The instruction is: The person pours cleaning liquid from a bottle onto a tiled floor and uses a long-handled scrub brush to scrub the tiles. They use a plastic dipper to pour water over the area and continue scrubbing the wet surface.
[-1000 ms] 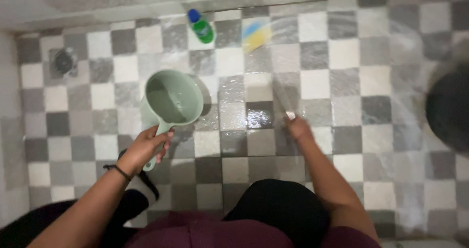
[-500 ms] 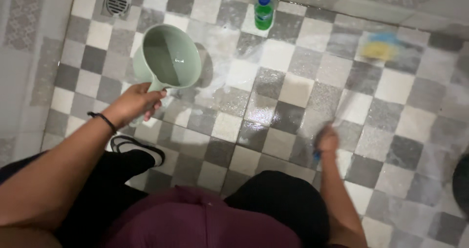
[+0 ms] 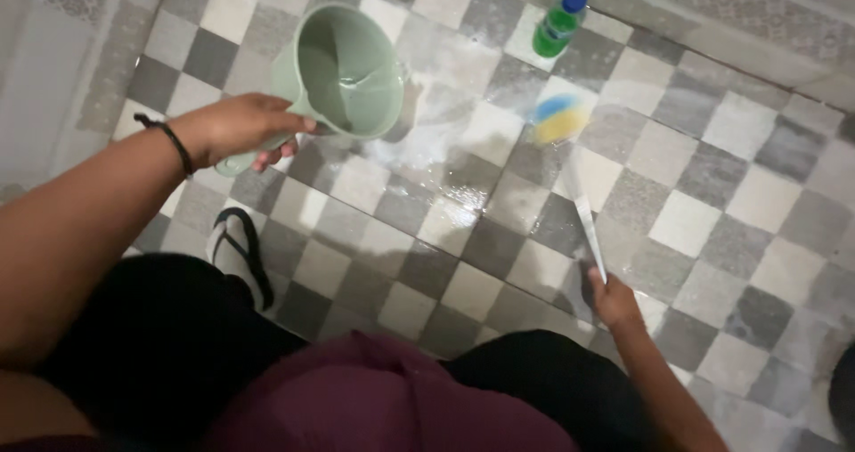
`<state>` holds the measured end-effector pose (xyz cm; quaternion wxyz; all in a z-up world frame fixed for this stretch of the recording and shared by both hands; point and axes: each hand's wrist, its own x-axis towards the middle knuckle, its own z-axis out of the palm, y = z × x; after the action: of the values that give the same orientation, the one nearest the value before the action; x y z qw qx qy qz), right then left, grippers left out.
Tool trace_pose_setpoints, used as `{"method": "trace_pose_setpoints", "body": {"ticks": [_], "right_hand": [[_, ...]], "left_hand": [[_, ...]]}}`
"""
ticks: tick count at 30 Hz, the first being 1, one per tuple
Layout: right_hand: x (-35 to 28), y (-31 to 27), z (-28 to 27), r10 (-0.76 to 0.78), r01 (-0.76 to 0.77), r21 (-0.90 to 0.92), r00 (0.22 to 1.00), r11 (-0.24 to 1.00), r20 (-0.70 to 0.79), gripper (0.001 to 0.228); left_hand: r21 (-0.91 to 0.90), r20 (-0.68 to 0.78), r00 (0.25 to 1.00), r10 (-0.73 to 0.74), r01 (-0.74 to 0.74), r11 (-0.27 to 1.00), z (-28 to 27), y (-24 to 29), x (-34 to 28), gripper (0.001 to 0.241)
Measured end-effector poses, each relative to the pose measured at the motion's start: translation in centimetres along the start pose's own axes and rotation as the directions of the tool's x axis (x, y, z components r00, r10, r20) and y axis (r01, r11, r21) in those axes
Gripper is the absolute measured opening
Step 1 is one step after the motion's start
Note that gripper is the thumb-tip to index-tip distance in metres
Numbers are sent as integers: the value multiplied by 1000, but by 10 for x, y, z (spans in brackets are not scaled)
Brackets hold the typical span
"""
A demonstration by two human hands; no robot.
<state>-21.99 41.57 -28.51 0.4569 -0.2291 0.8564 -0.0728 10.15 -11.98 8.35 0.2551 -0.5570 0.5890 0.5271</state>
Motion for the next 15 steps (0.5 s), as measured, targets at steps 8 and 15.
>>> {"method": "trace_pose_setpoints", "body": {"ticks": [8,15], "right_hand": [[40,-160,-80,-140,204,-663,979,721,149,75],[28,-280,-3,-96,113,-431,994,895,61,68]], "left_hand": [[40,72,997,-17,14,999,-64,-97,28,53],[36,187,977,98,-106,994,-136,-119,78,45]]}}
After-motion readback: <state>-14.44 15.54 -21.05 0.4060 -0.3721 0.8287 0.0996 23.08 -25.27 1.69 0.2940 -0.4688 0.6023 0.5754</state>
